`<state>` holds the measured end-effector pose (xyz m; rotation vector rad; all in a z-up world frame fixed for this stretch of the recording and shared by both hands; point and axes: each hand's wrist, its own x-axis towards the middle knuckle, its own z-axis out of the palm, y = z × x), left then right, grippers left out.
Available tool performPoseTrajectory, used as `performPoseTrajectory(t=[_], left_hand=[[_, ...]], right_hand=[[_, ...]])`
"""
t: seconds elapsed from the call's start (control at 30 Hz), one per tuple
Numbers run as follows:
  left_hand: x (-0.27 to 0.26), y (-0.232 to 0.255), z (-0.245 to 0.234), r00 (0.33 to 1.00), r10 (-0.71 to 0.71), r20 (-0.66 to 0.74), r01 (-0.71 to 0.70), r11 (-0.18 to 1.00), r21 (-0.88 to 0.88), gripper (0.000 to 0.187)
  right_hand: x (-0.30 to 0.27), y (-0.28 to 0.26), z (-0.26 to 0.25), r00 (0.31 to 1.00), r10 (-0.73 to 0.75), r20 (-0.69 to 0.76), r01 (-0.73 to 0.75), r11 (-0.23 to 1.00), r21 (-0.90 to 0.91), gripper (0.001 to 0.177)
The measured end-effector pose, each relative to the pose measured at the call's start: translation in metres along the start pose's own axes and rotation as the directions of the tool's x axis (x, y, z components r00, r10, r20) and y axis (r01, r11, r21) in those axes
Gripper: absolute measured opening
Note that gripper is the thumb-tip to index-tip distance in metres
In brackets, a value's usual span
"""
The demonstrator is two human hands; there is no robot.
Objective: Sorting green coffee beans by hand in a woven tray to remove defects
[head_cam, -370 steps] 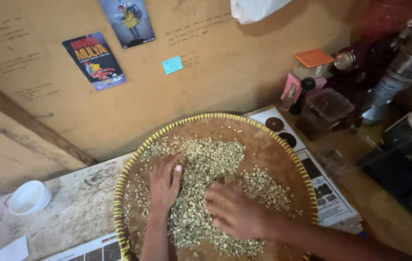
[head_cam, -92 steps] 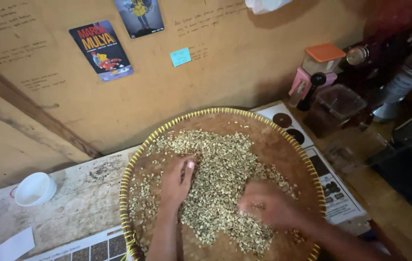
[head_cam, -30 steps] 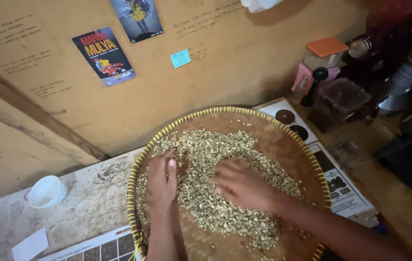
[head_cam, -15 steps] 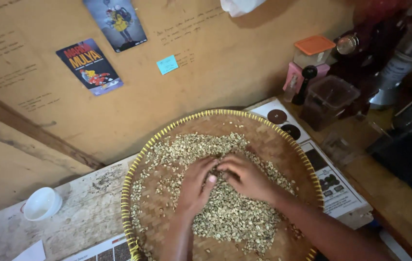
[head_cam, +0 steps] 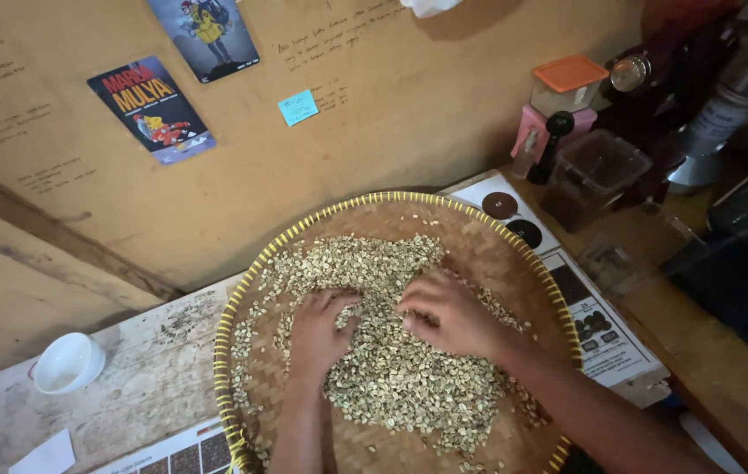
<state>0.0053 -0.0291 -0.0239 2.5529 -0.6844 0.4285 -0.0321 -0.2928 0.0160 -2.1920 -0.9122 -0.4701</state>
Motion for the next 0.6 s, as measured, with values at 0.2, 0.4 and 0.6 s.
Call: performPoseTrajectory(t=[0.2, 0.4, 0.6], left_hand=[[-0.001, -0.017, 0.002, 0.982, -0.007, -0.189, -0.019, 0.99, -0.137, 0.031], [-0.005, -0.013, -0.013, 0.967, -0.108, -0.231, 0.075, 0.986, -0.146, 0.023], [-0.003, -0.015, -0.014, 0.938, -0.015, -0.346, -0.032, 0.991, -0.129, 0.023]], right_hand=[[-0.002, -0.018, 0.007, 0.946, 0.015, 0.324, 0.028, 0.991, -0.127, 0.025], [-0.005, -0.012, 0.013, 0.991, 0.095, 0.097, -0.049, 0.917, -0.396, 0.017], [0.011, -0.088, 0.004, 0.81, -0.047, 0.584, 0.092, 0.995, -0.047, 0.051]])
